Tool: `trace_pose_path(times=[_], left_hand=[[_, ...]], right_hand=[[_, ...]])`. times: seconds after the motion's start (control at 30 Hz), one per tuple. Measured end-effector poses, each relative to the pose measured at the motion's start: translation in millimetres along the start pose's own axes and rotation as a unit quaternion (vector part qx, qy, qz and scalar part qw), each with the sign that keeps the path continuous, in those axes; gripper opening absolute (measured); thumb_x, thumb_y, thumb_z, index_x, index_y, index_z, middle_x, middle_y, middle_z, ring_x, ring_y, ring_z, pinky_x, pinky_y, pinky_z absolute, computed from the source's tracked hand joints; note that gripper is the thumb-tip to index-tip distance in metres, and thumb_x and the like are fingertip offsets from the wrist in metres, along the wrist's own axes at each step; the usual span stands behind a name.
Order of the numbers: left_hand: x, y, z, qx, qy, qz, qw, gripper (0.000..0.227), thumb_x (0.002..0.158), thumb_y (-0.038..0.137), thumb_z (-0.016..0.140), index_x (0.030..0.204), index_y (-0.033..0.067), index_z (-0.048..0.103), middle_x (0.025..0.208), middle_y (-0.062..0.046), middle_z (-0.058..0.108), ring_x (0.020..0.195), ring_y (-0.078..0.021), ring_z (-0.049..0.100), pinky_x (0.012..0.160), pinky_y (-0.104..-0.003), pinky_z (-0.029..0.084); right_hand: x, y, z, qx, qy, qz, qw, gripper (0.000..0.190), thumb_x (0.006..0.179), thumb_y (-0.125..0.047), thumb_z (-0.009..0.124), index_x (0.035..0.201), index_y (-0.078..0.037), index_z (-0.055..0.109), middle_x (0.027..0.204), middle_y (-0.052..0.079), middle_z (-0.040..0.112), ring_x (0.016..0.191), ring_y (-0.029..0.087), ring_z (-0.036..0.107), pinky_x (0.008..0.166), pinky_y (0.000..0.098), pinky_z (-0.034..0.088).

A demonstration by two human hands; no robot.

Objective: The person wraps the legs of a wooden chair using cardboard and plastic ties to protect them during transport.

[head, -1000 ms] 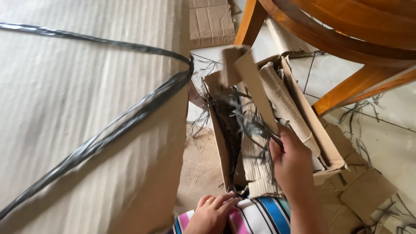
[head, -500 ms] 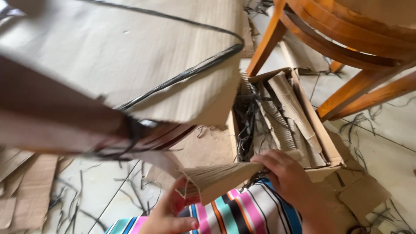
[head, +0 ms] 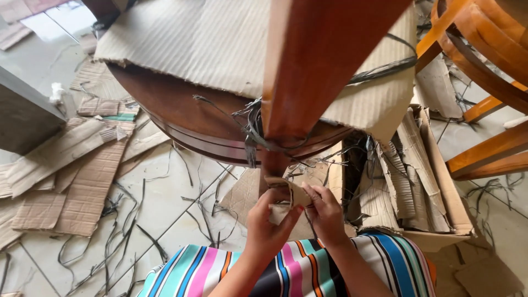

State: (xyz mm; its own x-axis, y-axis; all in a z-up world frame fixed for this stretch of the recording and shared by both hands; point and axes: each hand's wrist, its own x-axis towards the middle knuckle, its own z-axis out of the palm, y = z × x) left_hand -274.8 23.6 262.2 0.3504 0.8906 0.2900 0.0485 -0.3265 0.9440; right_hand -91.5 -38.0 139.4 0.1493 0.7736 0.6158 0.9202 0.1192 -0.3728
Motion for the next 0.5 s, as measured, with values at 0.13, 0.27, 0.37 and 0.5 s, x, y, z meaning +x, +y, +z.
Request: trace_pose_path(times=[0.13,0.27,0.37,0.5], left_hand=[[10,0,0,-0.029,-0.036,0.063,0.997,0.008,0.089,0.013,0.073,0.094,0.0127,0.068,0.115,-0.004,0.074,0.105,-0.0242,0.07,0.091,-0.035,0.053],[25,10,-4,-0.05,-0.167,0.104,0.979,0.035,0.08,-0.011,0.046,0.105,0.0092,0.059,0.122,-0.005,0.072,0.127,-0.0296,0.061,0.107,-0.042,0.05],[30,1,3,-0.072,-0.235,0.08,0.966,0.025,0.086,-0.01,0.044,0.099,0.0101,0.051,0.129,-0.006,0.07,0.137,-0.0331,0.056,0.11,-0.044,0.047],[27,-16,24,-0.078,-0.309,0.093,0.943,0.029,0.093,-0.012,0.04,0.1,0.0134,0.051,0.125,-0.001,0.07,0.142,-0.0341,0.055,0.125,-0.05,0.03]], right_hand=[[7,10,-1,-0.032,0.003,0.077,0.996,0.055,0.094,-0.012,0.072,0.146,-0.022,0.059,0.129,0.007,0.065,0.11,0.027,0.069,0.082,0.0387,0.059],[52,-4,-51,0.134,-0.199,0.242,0.94,0.138,0.049,-0.031,0.102,0.161,-0.014,0.024,0.149,0.014,0.046,0.108,0.025,0.067,0.092,0.0315,0.055],[50,25,-68,0.153,-0.307,0.345,0.873,0.116,0.068,-0.015,0.086,0.163,-0.011,0.02,0.156,0.007,0.041,0.117,0.019,0.059,0.1,0.0301,0.047],[21,97,-53,0.266,-0.291,0.196,0.898,0.058,0.094,-0.026,0.062,0.15,-0.028,0.046,0.167,0.014,0.03,0.154,0.033,0.033,0.106,0.055,0.047]])
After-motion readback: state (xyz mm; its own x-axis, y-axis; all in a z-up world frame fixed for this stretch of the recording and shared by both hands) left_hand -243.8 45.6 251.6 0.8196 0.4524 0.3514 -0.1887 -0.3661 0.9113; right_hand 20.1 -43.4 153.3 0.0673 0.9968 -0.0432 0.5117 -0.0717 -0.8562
